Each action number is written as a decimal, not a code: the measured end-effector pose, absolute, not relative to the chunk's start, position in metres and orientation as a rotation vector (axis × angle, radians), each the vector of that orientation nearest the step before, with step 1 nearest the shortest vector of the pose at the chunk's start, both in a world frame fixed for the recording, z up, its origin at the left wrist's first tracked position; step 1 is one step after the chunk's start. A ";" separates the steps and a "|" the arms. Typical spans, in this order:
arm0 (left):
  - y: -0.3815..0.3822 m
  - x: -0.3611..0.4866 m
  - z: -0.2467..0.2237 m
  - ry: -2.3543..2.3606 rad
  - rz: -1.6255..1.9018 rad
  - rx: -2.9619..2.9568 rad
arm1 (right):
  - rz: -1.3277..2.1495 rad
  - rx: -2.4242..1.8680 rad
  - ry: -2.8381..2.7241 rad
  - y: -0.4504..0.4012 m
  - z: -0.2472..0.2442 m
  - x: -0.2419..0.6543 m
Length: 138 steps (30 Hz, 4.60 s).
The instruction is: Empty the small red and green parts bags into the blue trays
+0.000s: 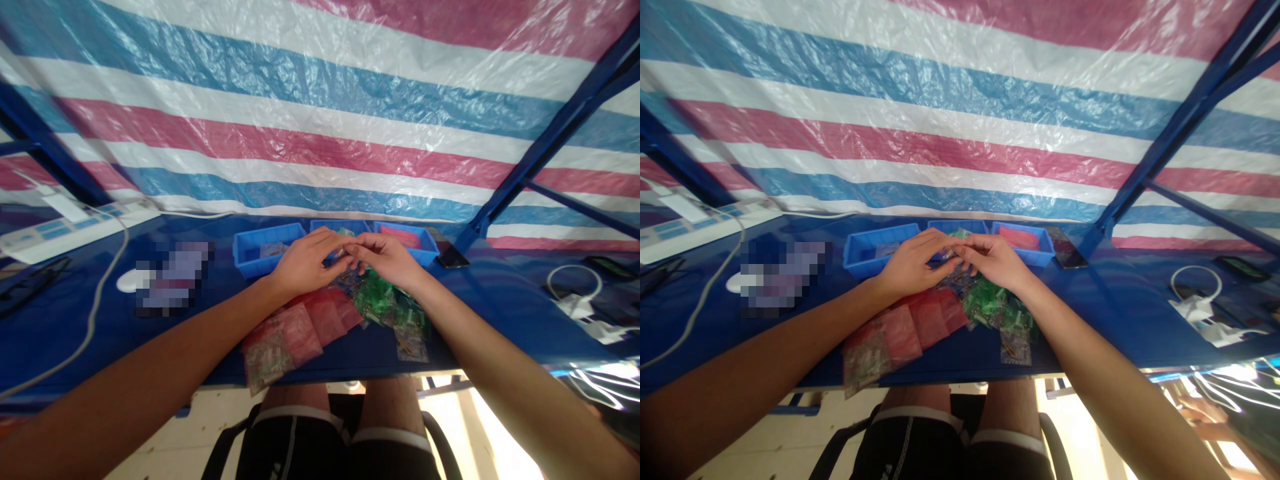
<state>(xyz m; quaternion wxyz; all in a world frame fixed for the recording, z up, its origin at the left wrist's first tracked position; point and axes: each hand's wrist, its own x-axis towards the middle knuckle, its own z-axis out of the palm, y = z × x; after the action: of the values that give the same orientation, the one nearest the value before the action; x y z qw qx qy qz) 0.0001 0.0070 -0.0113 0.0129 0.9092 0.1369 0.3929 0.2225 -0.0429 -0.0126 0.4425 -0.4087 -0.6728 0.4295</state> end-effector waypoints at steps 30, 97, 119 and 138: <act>0.006 -0.003 -0.013 0.569 0.825 2.776 | 1.038 -1.002 -1.597 -0.045 -0.007 0.223; 0.011 0.006 -0.020 0.076 0.679 2.699 | 0.269 -1.185 -1.468 -0.043 -0.001 0.245; 0.008 0.001 -0.014 0.428 1.125 2.706 | -0.060 -1.200 -2.177 -0.034 -0.016 0.246; 0.006 0.002 -0.013 0.602 1.318 2.345 | 0.649 -1.006 -1.717 -0.048 -0.008 0.220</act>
<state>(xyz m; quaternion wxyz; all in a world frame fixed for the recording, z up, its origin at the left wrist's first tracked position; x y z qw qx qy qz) 0.0022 0.0062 -0.0126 0.1912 0.8351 0.2145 0.4691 0.2204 -0.0477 -0.0083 0.5005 -0.4161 -0.7101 0.2684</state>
